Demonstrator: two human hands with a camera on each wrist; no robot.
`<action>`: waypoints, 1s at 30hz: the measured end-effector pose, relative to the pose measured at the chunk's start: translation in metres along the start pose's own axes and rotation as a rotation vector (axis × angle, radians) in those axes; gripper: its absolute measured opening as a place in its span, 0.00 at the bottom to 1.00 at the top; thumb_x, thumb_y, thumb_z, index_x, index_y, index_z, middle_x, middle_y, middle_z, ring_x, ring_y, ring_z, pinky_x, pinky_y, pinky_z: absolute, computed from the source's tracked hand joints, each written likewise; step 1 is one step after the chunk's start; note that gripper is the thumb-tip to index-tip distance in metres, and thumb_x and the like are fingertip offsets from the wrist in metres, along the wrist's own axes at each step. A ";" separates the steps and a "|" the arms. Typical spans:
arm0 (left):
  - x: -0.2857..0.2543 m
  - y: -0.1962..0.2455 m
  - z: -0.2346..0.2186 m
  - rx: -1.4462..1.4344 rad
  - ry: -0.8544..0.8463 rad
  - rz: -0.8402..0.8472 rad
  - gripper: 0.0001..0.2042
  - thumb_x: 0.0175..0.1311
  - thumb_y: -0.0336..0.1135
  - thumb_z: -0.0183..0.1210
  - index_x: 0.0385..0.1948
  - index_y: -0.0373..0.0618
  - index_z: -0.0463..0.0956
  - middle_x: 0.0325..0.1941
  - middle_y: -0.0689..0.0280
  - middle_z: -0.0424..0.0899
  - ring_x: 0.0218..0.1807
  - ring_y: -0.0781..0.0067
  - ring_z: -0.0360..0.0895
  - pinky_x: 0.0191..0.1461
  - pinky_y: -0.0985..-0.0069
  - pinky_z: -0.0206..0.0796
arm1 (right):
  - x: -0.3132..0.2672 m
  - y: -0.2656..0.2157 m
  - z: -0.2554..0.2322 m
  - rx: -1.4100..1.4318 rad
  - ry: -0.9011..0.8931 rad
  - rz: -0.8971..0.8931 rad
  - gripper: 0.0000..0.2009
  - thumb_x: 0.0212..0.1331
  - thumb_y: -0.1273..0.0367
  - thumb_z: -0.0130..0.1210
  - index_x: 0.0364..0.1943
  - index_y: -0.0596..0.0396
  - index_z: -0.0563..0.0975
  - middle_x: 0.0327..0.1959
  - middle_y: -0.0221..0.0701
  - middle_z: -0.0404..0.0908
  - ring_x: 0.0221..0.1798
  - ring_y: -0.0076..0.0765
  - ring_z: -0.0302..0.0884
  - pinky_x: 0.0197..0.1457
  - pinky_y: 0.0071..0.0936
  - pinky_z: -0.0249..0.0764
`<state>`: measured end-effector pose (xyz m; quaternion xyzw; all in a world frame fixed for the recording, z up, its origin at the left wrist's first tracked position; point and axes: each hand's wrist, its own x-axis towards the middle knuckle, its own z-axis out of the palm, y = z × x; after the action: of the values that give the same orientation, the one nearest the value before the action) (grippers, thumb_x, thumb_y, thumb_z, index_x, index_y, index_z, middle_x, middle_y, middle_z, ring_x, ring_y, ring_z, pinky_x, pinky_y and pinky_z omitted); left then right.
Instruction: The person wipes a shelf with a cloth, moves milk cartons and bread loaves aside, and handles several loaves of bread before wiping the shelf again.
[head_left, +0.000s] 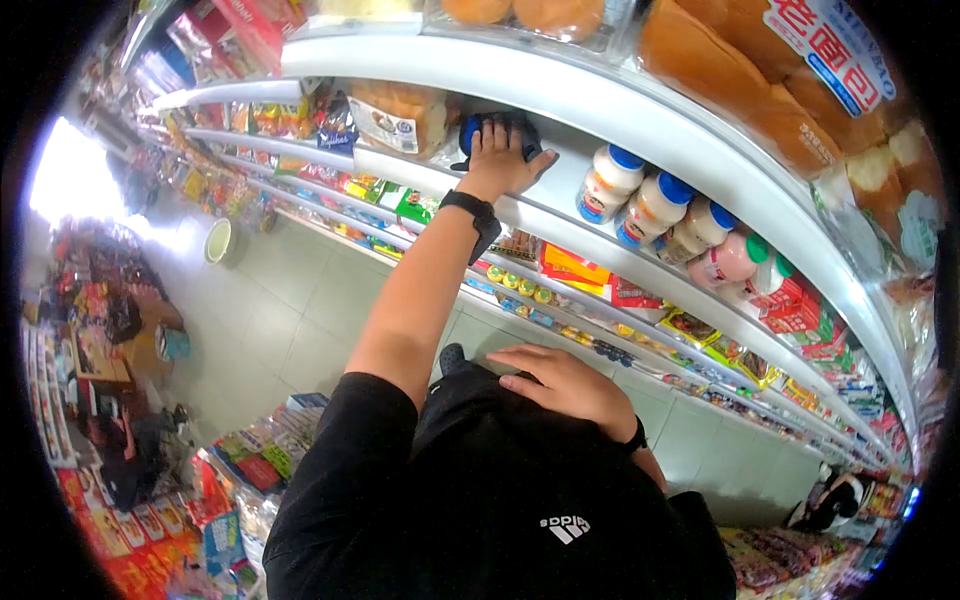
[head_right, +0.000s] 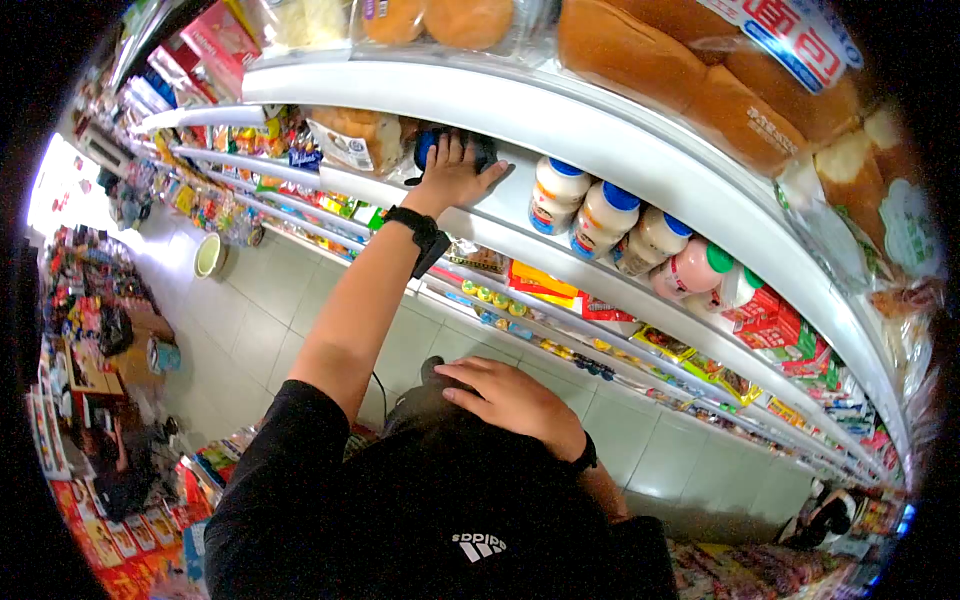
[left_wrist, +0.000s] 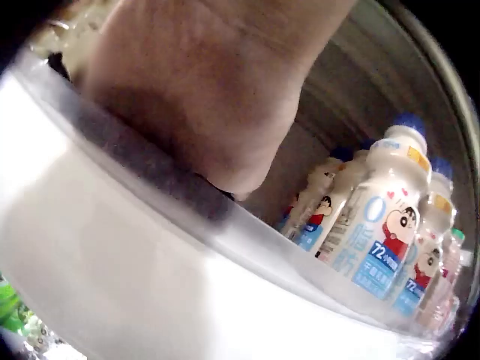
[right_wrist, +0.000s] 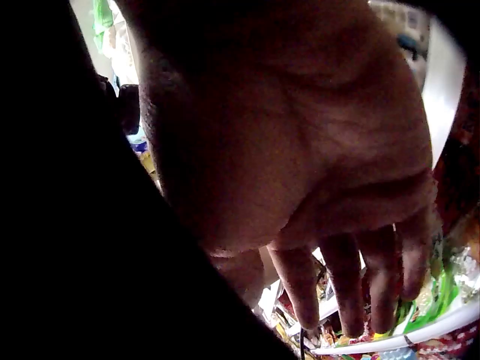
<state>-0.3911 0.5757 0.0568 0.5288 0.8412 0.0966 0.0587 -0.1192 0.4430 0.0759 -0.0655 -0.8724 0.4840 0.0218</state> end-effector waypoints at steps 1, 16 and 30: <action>0.001 -0.002 -0.002 -0.006 0.007 -0.017 0.46 0.61 0.72 0.31 0.69 0.39 0.50 0.75 0.47 0.44 0.76 0.47 0.38 0.76 0.56 0.29 | -0.001 0.001 0.000 0.010 -0.007 0.005 0.19 0.66 0.59 0.49 0.56 0.53 0.72 0.53 0.42 0.74 0.56 0.48 0.72 0.59 0.36 0.69; 0.070 -0.001 -0.029 -0.012 0.501 0.520 0.24 0.65 0.51 0.47 0.53 0.42 0.74 0.60 0.49 0.72 0.62 0.52 0.69 0.66 0.62 0.59 | 0.009 0.021 0.011 0.074 -0.071 0.123 0.20 0.67 0.57 0.48 0.56 0.54 0.72 0.52 0.41 0.76 0.53 0.49 0.75 0.56 0.38 0.71; 0.151 -0.085 0.015 0.177 0.022 0.291 0.22 0.65 0.50 0.48 0.50 0.42 0.76 0.58 0.48 0.74 0.57 0.50 0.73 0.62 0.61 0.62 | 0.051 0.007 0.060 0.121 0.478 0.375 0.20 0.65 0.58 0.50 0.55 0.56 0.72 0.49 0.43 0.77 0.52 0.50 0.75 0.55 0.38 0.72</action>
<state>-0.5280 0.6770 0.0235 0.6472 0.7614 0.0354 -0.0119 -0.1756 0.4032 0.0374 -0.3358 -0.7850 0.5013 0.1404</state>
